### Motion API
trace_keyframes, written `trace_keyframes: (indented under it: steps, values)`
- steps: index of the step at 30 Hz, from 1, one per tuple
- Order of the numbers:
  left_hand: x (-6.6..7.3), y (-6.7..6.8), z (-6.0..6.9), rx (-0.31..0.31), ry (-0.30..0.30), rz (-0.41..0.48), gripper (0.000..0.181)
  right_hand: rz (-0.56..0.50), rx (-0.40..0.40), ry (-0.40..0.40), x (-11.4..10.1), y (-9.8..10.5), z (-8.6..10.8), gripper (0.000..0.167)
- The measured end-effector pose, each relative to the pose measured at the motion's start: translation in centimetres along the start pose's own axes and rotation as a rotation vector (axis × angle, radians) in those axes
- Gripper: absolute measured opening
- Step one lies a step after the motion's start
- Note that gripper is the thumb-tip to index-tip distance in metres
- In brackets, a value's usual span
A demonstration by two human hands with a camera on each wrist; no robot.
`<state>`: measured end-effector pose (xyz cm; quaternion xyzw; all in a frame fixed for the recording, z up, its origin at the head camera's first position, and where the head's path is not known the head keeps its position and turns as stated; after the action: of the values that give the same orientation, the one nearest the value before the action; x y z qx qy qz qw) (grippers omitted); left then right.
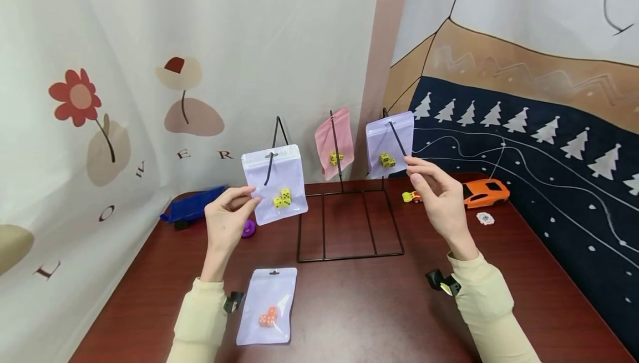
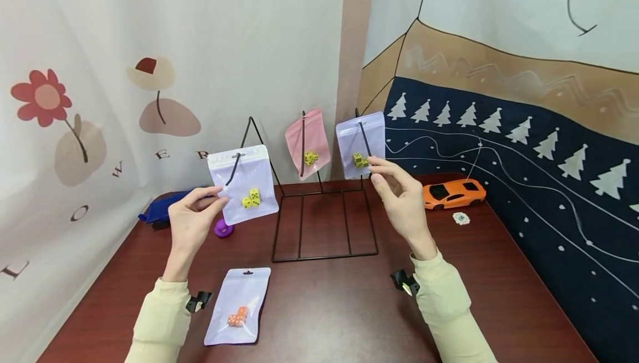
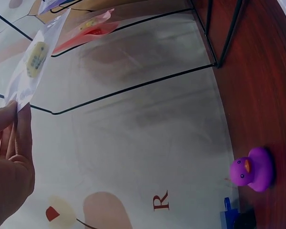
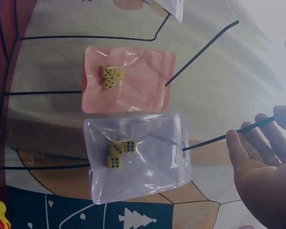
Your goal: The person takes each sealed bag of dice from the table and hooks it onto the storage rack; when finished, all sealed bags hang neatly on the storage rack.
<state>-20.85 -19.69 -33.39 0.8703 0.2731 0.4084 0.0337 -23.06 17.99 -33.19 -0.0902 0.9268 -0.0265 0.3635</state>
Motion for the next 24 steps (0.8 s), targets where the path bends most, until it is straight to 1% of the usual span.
trace_keyframes:
  steps: [3, 7, 13, 18, 22, 24]
  values:
    - [-0.2, -0.2, -0.4, 0.002, 0.006, -0.001, 0.022, 0.016, 0.001, -0.007, -0.1, 0.0, 0.0, 0.021]
    - [-0.4, -0.6, -1.0, 0.003, 0.03, -0.007, 0.021, 0.023, 0.001, -0.011, -0.4, -0.2, -0.1, 0.021]
    - [-0.9, -0.9, -1.8, 0.014, 0.064, -0.026, 0.022, -0.019, -0.028, 0.017, -2.0, -1.1, -0.4, 0.02]
    - [-1.2, -1.5, -2.7, -0.001, 0.109, -0.04, 0.022, -0.029, -0.03, 0.019, -2.4, -1.3, -0.4, 0.02]
    - [-1.2, -1.9, -3.6, -0.006, 0.116, -0.057, 0.022, 0.0, -0.024, 0.008, -2.7, -1.4, -0.4, 0.019]
    - [-1.2, -2.1, -4.0, -0.007, 0.12, -0.052, 0.022, 0.003, -0.02, 0.007, -2.7, -1.4, -0.4, 0.019]
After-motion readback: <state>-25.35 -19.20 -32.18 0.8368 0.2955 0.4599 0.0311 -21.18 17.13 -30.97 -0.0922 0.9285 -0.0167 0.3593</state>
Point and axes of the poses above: each hand's wrist, its own z-axis away from the middle knuckle, its own y-axis out of the back of the hand, x = y × z, the point moved 2 cm from there along -z, towards the middle knuckle, and after that the axes turned 15 degrees about -z, right-handed, at the moved point
